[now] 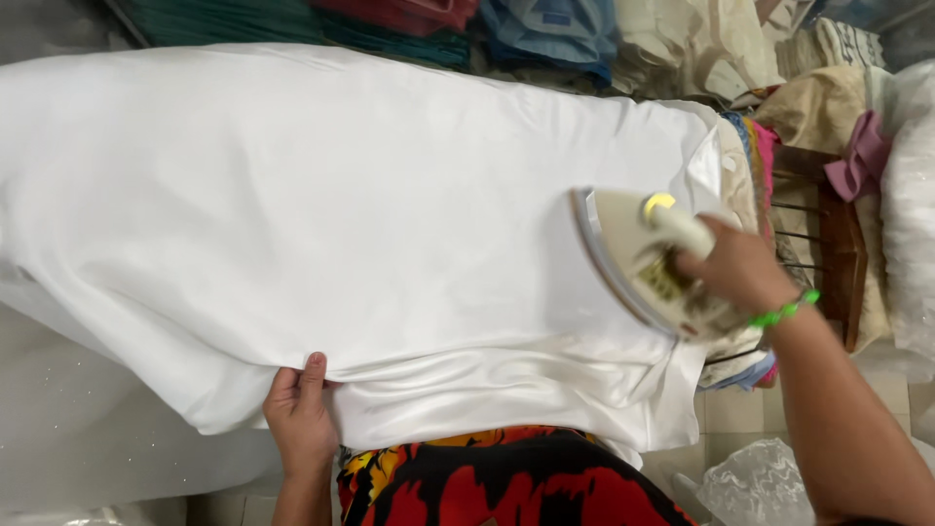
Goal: The person irons a large white sheet on an ironing board using a steam iron. They repeatedly smooth the fabric, lift and reposition sections to remove wrinkles, and adjust the sheet's placement throughout the process.
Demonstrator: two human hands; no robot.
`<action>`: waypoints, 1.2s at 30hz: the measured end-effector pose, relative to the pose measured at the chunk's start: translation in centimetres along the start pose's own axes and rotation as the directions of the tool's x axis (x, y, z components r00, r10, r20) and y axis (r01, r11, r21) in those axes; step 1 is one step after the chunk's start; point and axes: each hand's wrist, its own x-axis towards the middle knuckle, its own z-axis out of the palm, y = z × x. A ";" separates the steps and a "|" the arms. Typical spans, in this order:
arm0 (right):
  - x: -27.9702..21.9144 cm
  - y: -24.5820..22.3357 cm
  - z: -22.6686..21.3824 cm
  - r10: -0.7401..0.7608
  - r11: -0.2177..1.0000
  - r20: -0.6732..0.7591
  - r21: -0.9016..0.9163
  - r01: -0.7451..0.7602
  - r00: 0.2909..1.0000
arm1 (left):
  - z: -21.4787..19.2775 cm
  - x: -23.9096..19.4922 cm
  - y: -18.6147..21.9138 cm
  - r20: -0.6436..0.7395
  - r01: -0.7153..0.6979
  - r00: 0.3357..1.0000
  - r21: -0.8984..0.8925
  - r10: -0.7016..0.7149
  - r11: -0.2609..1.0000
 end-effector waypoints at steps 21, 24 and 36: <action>6.2 -7.5 -0.2 -0.424 0.900 -0.088 -0.158 0.407 0.901 | 0.1 0.5 -1.9 -0.057 -0.021 0.998 -0.065 0.017 0.998; 9.3 -9.4 -2.5 -0.418 0.908 -0.173 -0.059 0.414 0.892 | 0.1 0.5 -2.0 -0.050 -0.033 0.998 -0.073 0.029 0.997; -3.9 -2.1 7.0 -0.632 0.730 0.256 -0.119 0.673 0.731 | 0.0 1.0 -2.0 -0.063 -0.023 0.998 -0.128 0.015 0.992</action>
